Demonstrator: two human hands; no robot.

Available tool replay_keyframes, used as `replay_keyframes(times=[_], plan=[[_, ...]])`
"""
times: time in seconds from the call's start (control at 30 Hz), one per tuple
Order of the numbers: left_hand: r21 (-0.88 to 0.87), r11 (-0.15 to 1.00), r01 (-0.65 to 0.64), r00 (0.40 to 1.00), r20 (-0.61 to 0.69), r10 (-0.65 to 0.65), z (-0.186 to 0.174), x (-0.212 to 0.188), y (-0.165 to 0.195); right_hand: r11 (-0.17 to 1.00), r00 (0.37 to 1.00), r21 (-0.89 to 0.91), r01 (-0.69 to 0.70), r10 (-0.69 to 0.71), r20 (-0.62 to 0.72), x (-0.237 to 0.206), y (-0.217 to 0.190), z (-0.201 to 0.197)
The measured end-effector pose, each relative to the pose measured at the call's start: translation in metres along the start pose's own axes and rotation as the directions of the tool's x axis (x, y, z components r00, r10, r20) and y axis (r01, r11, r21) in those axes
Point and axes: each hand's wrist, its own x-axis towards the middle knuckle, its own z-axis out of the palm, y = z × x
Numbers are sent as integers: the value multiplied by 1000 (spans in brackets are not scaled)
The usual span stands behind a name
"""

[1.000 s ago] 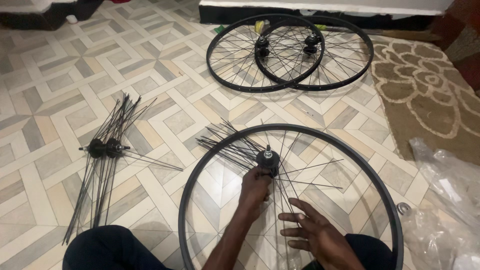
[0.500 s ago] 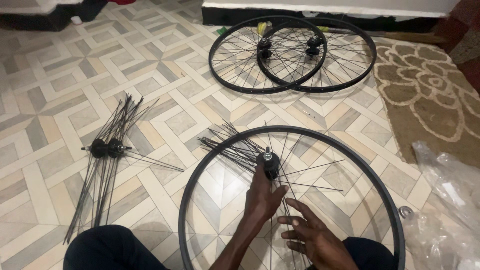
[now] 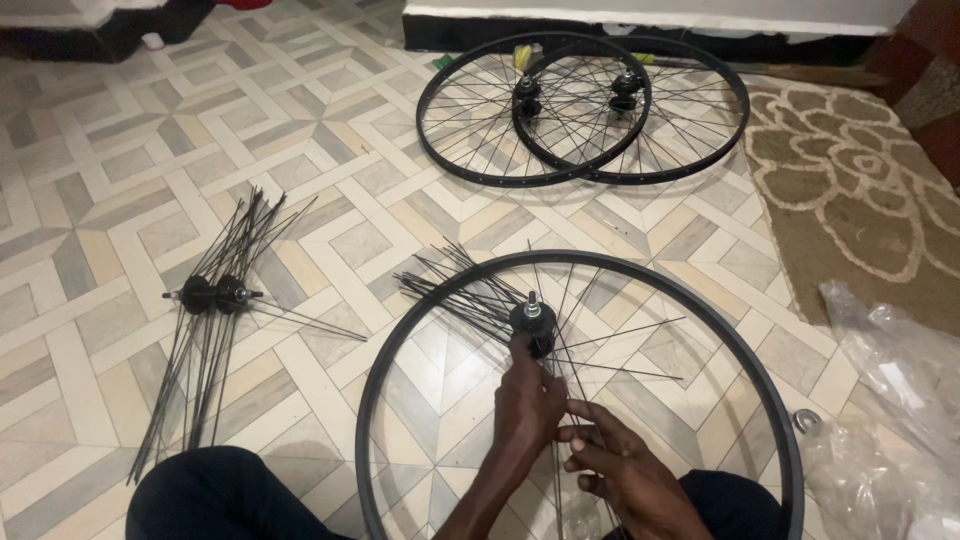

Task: The person inserts bicycle spokes into the hub and threads them through the rim, then secures each spoke with a nipple. The person works methodically around the wheel, adding spokes one by one.

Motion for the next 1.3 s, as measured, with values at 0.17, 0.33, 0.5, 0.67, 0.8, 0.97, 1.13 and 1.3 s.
replay_keyframes(times=[0.17,0.33,0.5,0.67,0.8,0.97,1.13,1.3], plan=[[-605,752,262,965,140,-224,8,14,-26,991,995,-109,80,-86,-45,-9,-9,-4],[-899,-342,274,917,351,-189,7,24,-50,982,989,-126,138,-142,-30,-10,-10,-8],[-918,319,237,936,127,-330,39,14,-43,986,993,-114,121,-122,-2,2,2,-14],[-514,847,134,972,-98,-213,41,15,-33,762,965,-621,186,-262,-33,17,-5,-43],[-591,738,325,932,69,-356,27,12,-24,-331,208,-939,-91,-929,307,7,-19,-59],[-692,598,404,910,235,-342,33,7,-17,52,641,-998,43,-768,-12,-11,-30,-38],[-758,576,306,948,301,-107,43,-1,-24,475,752,-804,357,-657,-54,-11,-15,-9],[-761,573,302,952,275,-137,30,-1,-16,893,908,167,418,-403,-113,-5,2,-3]])
